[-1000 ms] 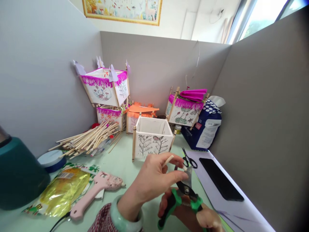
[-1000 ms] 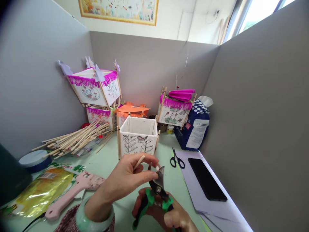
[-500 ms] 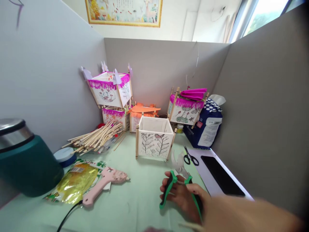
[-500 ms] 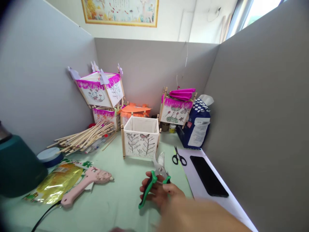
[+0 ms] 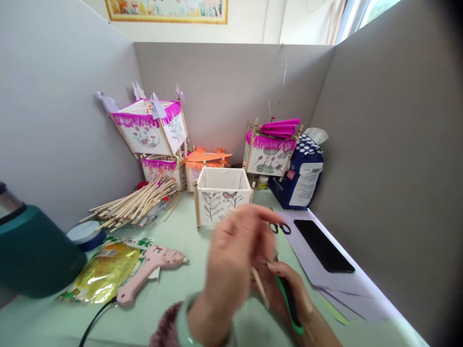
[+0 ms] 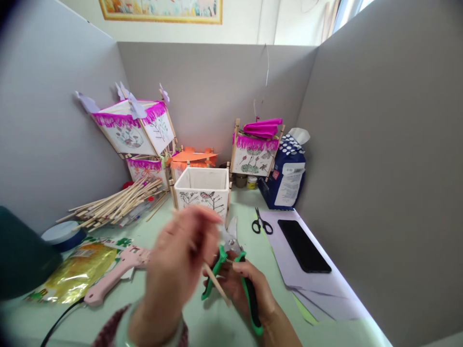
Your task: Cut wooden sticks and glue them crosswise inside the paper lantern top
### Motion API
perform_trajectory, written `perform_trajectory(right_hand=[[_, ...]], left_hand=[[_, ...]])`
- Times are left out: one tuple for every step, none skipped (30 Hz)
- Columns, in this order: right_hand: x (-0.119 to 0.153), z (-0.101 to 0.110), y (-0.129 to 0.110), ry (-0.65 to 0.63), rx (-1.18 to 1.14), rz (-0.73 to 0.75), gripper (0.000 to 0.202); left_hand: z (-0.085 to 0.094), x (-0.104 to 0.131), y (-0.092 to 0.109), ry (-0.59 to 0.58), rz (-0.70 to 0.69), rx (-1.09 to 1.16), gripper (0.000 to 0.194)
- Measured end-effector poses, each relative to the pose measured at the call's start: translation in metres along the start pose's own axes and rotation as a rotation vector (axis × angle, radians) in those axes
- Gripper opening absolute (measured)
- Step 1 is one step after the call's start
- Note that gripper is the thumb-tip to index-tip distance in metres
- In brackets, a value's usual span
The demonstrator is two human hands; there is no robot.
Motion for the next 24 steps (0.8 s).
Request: perform_trajectory(right_hand=[[0.001,0.000,-0.003,-0.018,-0.018,-0.003,0.052],[0.002,0.002,-0.007,-0.030,-0.014,-0.008,0.052],[0.003,0.004,-0.012,-0.026,0.046,-0.013,0.050],[0.003,0.008,-0.019,0.004,0.185,-0.005,0.048],[0.004,0.014,-0.026,0.056,0.391,0.015,0.047],[0.004,0.020,-0.034,0.124,0.640,0.045,0.047],[0.003,0.024,-0.040,0.191,0.895,0.075,0.049],[0.002,0.027,-0.043,0.242,1.122,0.102,0.050],[0.000,0.028,-0.042,0.275,1.303,0.118,0.051],[-0.002,0.028,-0.037,0.281,1.436,0.113,0.051],[-0.004,0.029,-0.028,0.266,1.526,0.100,0.051],[-0.006,0.029,-0.020,0.237,1.579,0.092,0.052],[-0.007,0.029,-0.012,0.207,1.605,0.093,0.053],[-0.008,0.029,-0.007,0.179,1.605,0.101,0.055],[-0.007,0.029,-0.006,0.151,1.579,0.109,0.055],[-0.007,0.028,-0.008,0.128,1.525,0.118,0.054],[-0.006,0.026,-0.013,0.114,1.445,0.126,0.050],[-0.005,0.022,-0.022,0.108,1.346,0.135,0.046],[-0.005,0.017,-0.032,0.099,1.241,0.146,0.042],[-0.005,0.009,-0.041,0.080,1.141,0.155,0.040],[-0.005,-0.001,-0.050,0.042,1.062,0.159,0.038],[-0.006,-0.013,-0.055,-0.012,1.018,0.155,0.035],[-0.007,-0.025,-0.058,-0.066,1.008,0.148,0.033],[-0.009,-0.035,-0.060,-0.107,1.022,0.141,0.031]], left_hand=[[0.027,-0.007,0.015,0.140,-0.100,0.054,0.029],[0.050,-0.012,0.027,0.242,-0.180,0.099,0.029],[0.070,-0.017,0.035,0.312,-0.223,0.137,0.032],[0.087,-0.021,0.039,0.367,-0.236,0.171,0.035],[0.101,-0.024,0.041,0.416,-0.244,0.210,0.039],[0.114,-0.025,0.041,0.464,-0.245,0.253,0.042],[0.125,-0.026,0.039,0.504,-0.237,0.297,0.044],[0.134,-0.026,0.036,0.536,-0.226,0.343,0.045],[0.140,-0.026,0.031,0.560,-0.210,0.388,0.045],[0.146,-0.027,0.026,0.574,-0.191,0.429,0.046],[0.149,-0.027,0.022,0.583,-0.171,0.463,0.047],[0.152,-0.028,0.017,0.590,-0.154,0.491,0.047],[0.154,-0.029,0.013,0.595,-0.138,0.512,0.048],[0.156,-0.031,0.009,0.601,-0.124,0.529,0.049],[0.156,-0.032,0.005,0.608,-0.112,0.541,0.049],[0.156,-0.033,0.003,0.615,-0.100,0.549,0.049],[0.155,-0.034,0.000,0.620,-0.090,0.555,0.049],[0.152,-0.034,-0.002,0.621,-0.078,0.558,0.048],[0.149,-0.035,-0.004,0.616,-0.065,0.558,0.047],[0.143,-0.036,-0.006,0.603,-0.052,0.557,0.046],[0.137,-0.037,-0.008,0.586,-0.038,0.556,0.044],[0.131,-0.038,-0.009,0.566,-0.024,0.555,0.043],[0.124,-0.039,-0.011,0.543,-0.010,0.553,0.043],[0.118,-0.041,-0.013,0.519,0.004,0.552,0.042]])
Point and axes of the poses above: each hand's wrist, its own x-axis away from the middle knuckle, its own z-axis out of the back of the hand, y = z × x, the point moved 7 cm from there along -x, towards the middle knuckle, and after that the axes turned 2 degrees about x, right-handed, at the moved point
